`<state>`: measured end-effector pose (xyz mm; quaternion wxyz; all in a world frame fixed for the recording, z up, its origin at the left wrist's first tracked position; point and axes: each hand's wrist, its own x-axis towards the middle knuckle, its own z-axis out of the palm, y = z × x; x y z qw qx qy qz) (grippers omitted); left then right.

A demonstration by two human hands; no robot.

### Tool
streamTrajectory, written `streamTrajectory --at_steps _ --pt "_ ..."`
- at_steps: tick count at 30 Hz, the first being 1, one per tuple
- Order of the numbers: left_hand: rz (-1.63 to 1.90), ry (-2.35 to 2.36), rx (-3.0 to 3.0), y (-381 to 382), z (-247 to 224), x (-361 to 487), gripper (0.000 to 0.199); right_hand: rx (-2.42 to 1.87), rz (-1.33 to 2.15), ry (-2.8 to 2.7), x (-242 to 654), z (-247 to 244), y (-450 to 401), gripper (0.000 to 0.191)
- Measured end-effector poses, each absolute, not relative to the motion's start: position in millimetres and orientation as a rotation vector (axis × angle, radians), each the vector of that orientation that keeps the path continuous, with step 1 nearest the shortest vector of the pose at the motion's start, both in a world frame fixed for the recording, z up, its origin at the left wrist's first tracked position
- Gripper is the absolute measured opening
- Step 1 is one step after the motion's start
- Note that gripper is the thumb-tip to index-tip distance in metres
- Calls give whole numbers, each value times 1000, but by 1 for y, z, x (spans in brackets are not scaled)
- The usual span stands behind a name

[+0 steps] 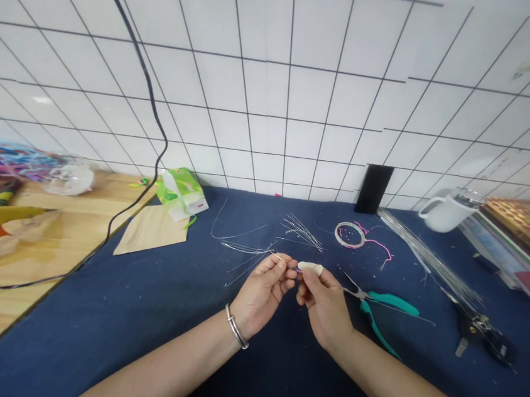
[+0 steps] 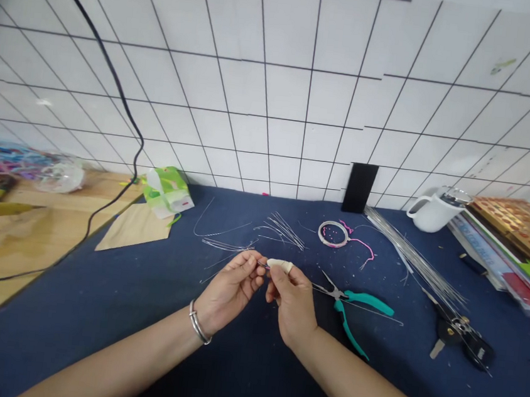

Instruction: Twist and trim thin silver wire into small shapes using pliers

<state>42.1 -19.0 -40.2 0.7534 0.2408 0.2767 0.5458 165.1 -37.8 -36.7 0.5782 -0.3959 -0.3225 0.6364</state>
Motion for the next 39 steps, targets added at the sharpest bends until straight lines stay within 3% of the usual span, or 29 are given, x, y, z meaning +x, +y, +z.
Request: streamTrajectory --at_steps 26,39 --pt "1181 566 683 -11 -32 31 26 -1009 1487 -753 166 -38 -42 21" --pt "1196 501 632 -10 -33 34 15 -1016 1507 -855 168 -37 -43 18"
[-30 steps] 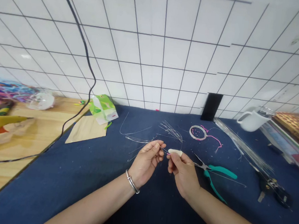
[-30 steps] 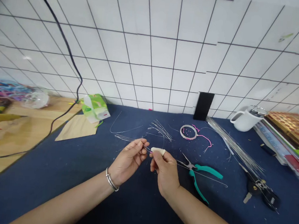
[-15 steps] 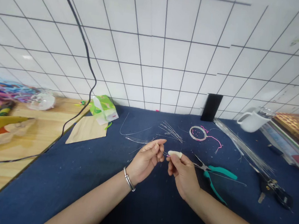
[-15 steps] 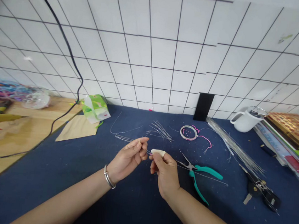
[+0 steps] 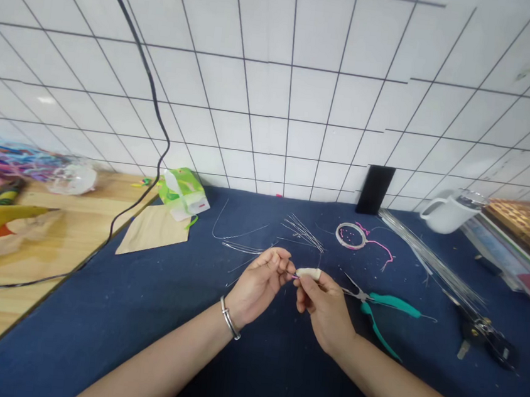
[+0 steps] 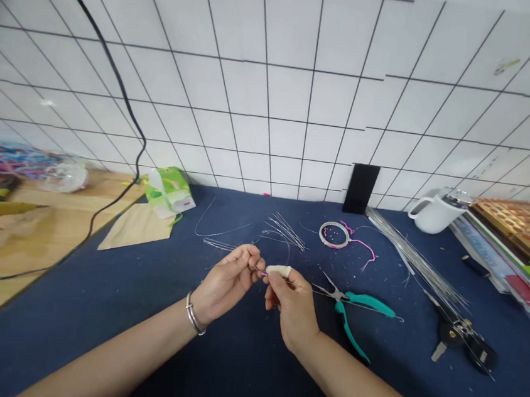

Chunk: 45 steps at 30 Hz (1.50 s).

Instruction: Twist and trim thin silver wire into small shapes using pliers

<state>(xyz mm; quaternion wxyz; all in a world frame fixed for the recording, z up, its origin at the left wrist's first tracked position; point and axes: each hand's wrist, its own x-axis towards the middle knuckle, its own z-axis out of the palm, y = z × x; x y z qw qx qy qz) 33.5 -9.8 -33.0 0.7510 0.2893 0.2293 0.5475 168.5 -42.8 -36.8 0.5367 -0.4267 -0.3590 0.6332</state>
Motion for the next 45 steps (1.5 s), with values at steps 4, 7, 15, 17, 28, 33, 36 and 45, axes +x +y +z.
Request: streamTrajectory --at_steps 4,7,15,17,28,33,36,45 --pt "1199 485 628 -10 -33 34 13 -1003 1526 -860 171 -35 -43 18" --pt "1209 491 636 -10 -34 34 14 -1000 1532 -882 174 -36 -42 18" --pt "1219 521 628 -9 -38 35 14 -861 1597 -827 182 -33 -41 14" --pt "1228 521 619 -8 -39 34 13 -798 1620 -814 184 -30 -40 11" --pt "1223 597 610 -8 -42 34 14 -842 1538 -815 182 -26 -39 26" --pt "1219 608 618 -8 -42 33 14 -875 1554 -783 180 -29 -39 24" --pt "1230 611 625 -8 -43 33 14 -891 1562 -785 180 -31 -39 17" --pt "1238 640 685 -6 -44 32 15 -886 1585 -714 181 -42 -38 17"
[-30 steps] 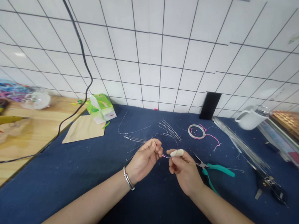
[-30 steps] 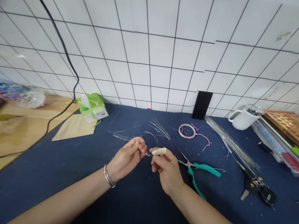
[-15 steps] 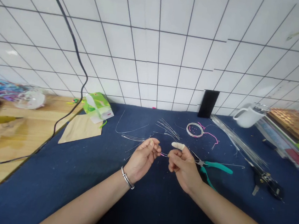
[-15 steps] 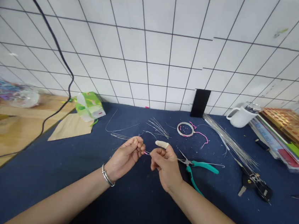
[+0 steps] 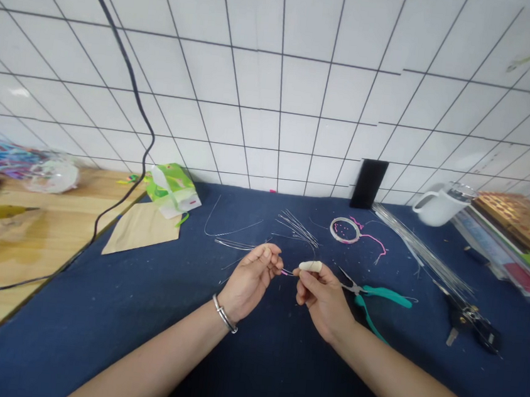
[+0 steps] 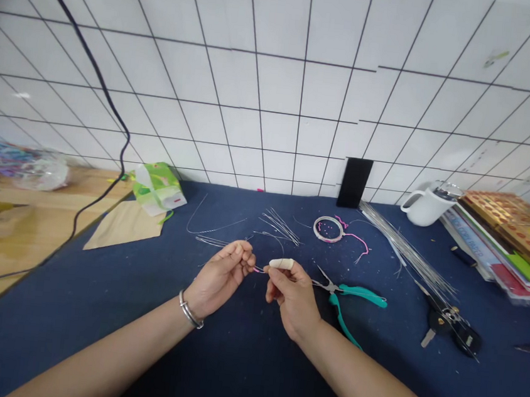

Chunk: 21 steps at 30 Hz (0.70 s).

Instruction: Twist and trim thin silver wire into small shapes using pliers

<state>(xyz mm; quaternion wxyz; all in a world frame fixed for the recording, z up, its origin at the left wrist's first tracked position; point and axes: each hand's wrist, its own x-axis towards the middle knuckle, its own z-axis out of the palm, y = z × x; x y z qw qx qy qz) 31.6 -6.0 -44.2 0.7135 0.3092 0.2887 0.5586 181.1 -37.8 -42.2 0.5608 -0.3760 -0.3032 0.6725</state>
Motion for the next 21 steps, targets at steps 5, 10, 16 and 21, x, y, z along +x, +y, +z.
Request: streamTrajectory --at_steps 5,10,16,21 --pt "1255 660 735 -6 -44 31 16 -861 1603 -701 185 -43 -35 14" --pt "1243 646 711 -7 -46 31 15 -823 1636 -721 187 -46 -33 11" --pt "1257 545 616 -10 -42 34 13 -817 1666 -739 183 -51 -34 11" --pt "1285 459 495 -13 -41 39 13 -818 1694 -740 177 -55 -38 10"
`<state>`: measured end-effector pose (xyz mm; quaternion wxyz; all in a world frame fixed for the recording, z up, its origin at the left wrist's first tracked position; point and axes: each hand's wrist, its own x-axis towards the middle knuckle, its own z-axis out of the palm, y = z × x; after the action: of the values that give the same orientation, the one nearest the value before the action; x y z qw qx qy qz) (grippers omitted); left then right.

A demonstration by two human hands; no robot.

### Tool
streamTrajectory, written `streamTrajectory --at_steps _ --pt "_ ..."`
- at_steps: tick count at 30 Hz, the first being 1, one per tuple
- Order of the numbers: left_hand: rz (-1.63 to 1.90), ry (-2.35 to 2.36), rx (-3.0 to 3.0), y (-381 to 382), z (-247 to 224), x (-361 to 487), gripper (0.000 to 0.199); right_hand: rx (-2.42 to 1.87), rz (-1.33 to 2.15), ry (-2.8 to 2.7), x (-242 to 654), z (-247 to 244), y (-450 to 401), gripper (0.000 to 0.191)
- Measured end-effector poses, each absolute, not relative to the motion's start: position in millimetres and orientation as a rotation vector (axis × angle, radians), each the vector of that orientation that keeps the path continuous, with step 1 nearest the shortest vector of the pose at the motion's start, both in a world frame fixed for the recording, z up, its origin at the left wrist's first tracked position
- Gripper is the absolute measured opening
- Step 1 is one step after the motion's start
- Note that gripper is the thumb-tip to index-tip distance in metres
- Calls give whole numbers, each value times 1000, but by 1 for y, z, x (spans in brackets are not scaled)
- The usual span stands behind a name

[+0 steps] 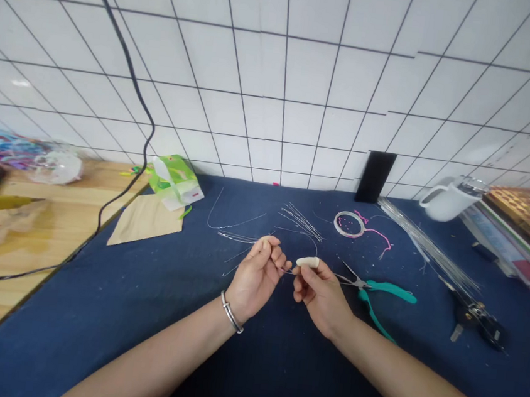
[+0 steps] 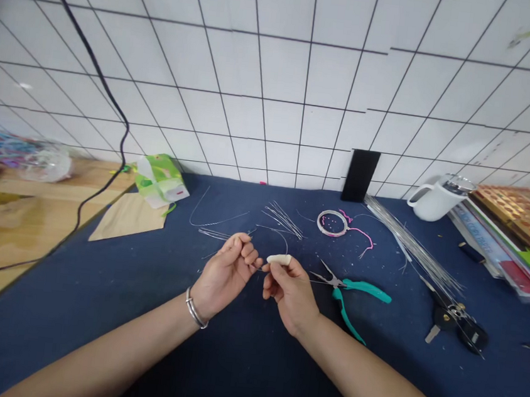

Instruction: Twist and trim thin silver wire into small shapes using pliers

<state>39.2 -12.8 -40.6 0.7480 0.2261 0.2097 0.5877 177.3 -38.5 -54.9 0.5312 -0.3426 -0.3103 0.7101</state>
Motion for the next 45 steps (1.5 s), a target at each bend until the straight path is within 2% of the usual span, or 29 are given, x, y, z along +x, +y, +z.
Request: streamTrajectory --at_steps 18,22,31,45 --pt "1251 545 578 -11 -40 32 14 -840 1767 -828 182 -50 -39 11" --pt "1249 575 614 -12 -39 32 15 -882 1732 -896 182 -50 -39 20" --pt "1280 601 607 -7 -40 26 17 -1045 1620 -1121 176 -54 -43 23" --pt "1254 546 393 -8 -39 33 22 -1071 1499 -1138 171 -54 -45 25"
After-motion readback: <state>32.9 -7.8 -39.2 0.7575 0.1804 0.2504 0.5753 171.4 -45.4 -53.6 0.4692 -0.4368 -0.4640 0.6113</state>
